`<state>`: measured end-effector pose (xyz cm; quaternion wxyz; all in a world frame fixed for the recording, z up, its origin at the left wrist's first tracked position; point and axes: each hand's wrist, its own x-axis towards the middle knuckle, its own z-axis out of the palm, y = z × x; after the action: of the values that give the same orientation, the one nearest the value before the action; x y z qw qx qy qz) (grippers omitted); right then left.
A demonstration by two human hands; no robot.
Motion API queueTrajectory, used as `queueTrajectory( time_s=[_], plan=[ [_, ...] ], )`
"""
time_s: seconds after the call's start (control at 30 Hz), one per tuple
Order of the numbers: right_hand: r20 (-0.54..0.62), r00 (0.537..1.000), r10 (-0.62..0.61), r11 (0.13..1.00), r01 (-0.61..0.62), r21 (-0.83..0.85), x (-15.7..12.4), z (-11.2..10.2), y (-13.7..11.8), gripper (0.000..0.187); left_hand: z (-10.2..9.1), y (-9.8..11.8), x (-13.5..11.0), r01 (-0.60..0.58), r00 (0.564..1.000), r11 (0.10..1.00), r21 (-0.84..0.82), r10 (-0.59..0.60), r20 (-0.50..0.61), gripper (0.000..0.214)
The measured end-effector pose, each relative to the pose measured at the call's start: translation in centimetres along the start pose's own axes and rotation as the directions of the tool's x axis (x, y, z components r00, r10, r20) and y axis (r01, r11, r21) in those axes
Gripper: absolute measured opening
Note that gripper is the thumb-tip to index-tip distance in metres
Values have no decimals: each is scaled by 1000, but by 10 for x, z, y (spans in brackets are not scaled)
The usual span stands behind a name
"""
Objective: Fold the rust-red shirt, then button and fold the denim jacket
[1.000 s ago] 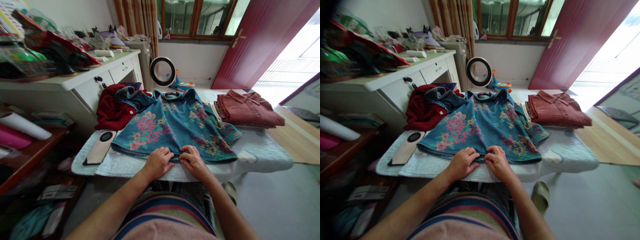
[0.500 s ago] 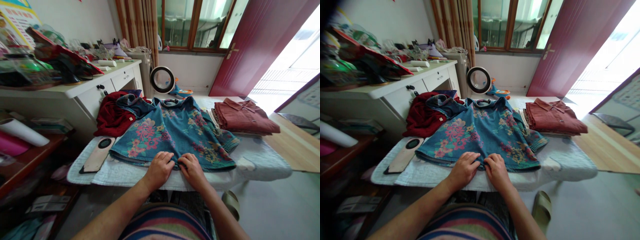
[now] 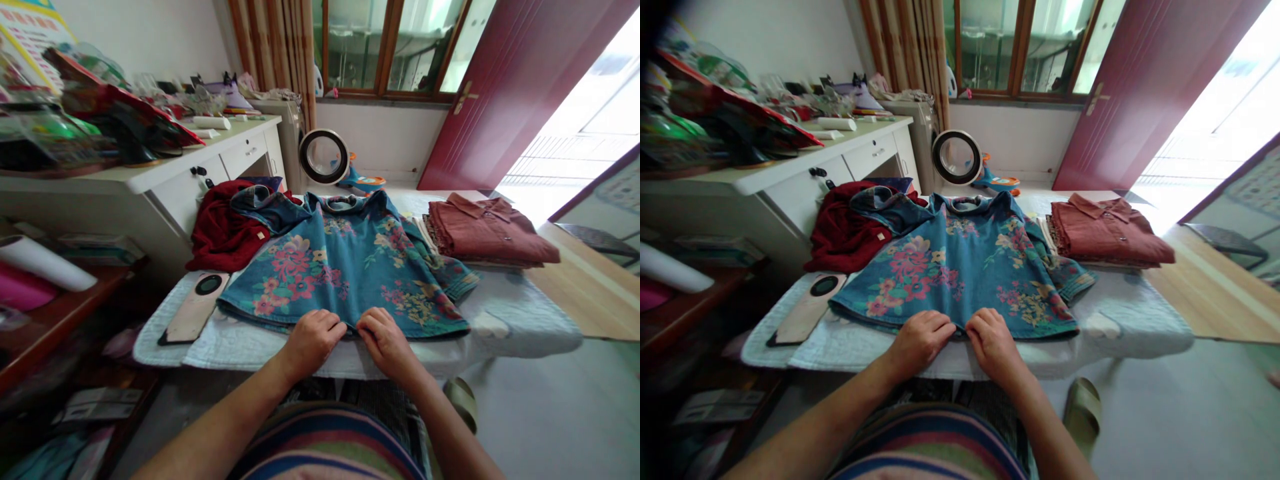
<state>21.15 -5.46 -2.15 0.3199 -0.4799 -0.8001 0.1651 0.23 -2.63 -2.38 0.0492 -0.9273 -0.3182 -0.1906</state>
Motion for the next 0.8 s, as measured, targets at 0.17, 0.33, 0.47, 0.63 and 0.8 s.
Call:
queueTrajectory(
  time_s=[0.17, 0.33, 0.47, 0.63, 0.8],
  plan=[
    [90, 995, 50, 994, -41, -103, -3, 4, 3, 37, 11, -2, -3, 34, 999, 997, -64, -34, 10, 26],
    [72, 997, 39, 982, -25, -187, 11, 12, -4, 34, 11, 0, 1, 55, 996, 987, -150, -65, -62, 22],
    [73, 997, 20, 980, -5, -198, 21, 16, -1, 26, 8, -7, -2, 136, 986, 986, -99, -144, -83, 27],
    [-7, 1000, -12, 994, 12, -106, 21, 8, 3, 33, -5, -46, -22, 353, 934, 931, 87, -347, -81, 31],
    [-65, 997, -42, 997, 38, -63, 23, -6, -2, 35, -34, -88, -49, 455, 891, 879, 145, -446, -90, 38]
  ],
)
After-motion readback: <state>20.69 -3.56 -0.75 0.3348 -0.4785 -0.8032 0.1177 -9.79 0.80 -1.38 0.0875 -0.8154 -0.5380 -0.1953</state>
